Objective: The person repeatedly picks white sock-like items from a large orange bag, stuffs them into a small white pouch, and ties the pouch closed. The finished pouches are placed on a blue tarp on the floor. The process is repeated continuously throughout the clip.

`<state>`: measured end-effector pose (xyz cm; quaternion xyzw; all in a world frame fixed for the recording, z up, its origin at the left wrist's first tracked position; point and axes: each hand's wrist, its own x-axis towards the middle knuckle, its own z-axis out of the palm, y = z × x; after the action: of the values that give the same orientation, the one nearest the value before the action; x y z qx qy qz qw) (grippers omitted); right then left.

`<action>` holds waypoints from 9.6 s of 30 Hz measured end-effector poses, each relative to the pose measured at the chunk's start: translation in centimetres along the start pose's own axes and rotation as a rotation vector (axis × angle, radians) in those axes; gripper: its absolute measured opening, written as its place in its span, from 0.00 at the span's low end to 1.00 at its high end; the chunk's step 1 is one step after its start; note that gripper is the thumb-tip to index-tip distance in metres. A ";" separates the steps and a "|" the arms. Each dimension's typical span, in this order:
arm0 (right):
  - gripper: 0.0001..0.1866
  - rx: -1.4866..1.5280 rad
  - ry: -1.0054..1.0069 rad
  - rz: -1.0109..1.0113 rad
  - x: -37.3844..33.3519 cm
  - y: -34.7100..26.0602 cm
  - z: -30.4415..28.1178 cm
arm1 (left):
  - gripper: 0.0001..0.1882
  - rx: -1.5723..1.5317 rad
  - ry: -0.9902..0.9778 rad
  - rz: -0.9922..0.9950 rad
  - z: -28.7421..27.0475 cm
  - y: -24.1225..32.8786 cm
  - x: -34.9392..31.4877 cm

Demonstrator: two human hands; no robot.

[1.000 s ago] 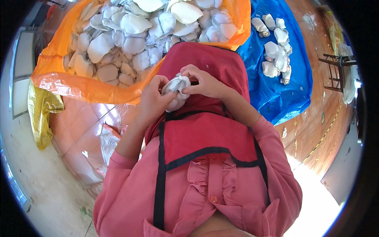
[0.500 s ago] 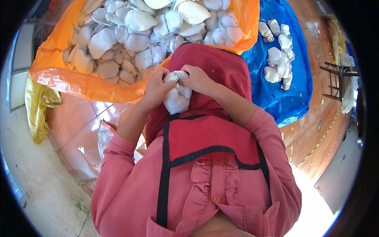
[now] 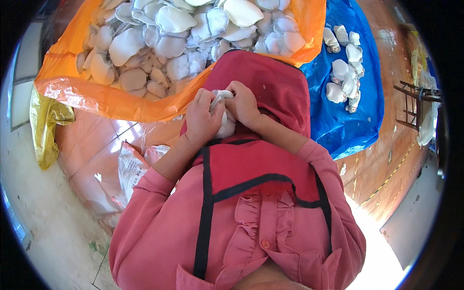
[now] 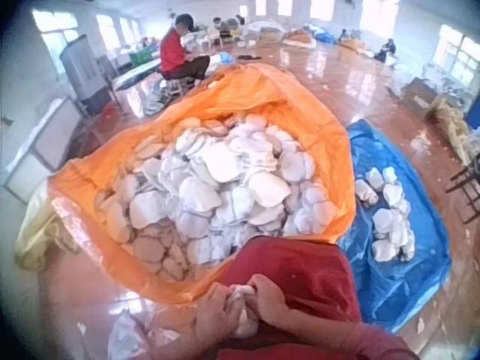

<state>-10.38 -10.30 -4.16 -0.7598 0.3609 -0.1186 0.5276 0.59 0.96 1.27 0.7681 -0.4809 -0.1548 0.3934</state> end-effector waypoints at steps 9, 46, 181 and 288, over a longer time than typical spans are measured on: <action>0.13 0.089 -0.227 -0.176 -1.7 -0.5 -3.1 | 0.10 -0.401 -0.299 -0.327 -2.9 -0.5 -0.5; 0.10 -0.110 0.070 -0.262 0.1 0.2 2.2 | 0.14 0.040 0.095 0.107 0.1 -1.8 -2.2; 0.22 0.670 -0.477 0.080 -4.3 0.1 -3.9 | 0.23 -0.855 -0.632 -0.376 -2.3 -2.1 -1.9; 0.16 -0.041 -0.026 -0.031 -4.2 -1.9 -4.7 | 0.11 -0.416 -0.757 -0.476 -3.1 1.8 4.3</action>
<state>-15.17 -10.46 0.34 -0.7773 0.3446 -0.1093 0.5148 3.53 -1.75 5.26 0.6516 -0.3601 -0.6015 0.2897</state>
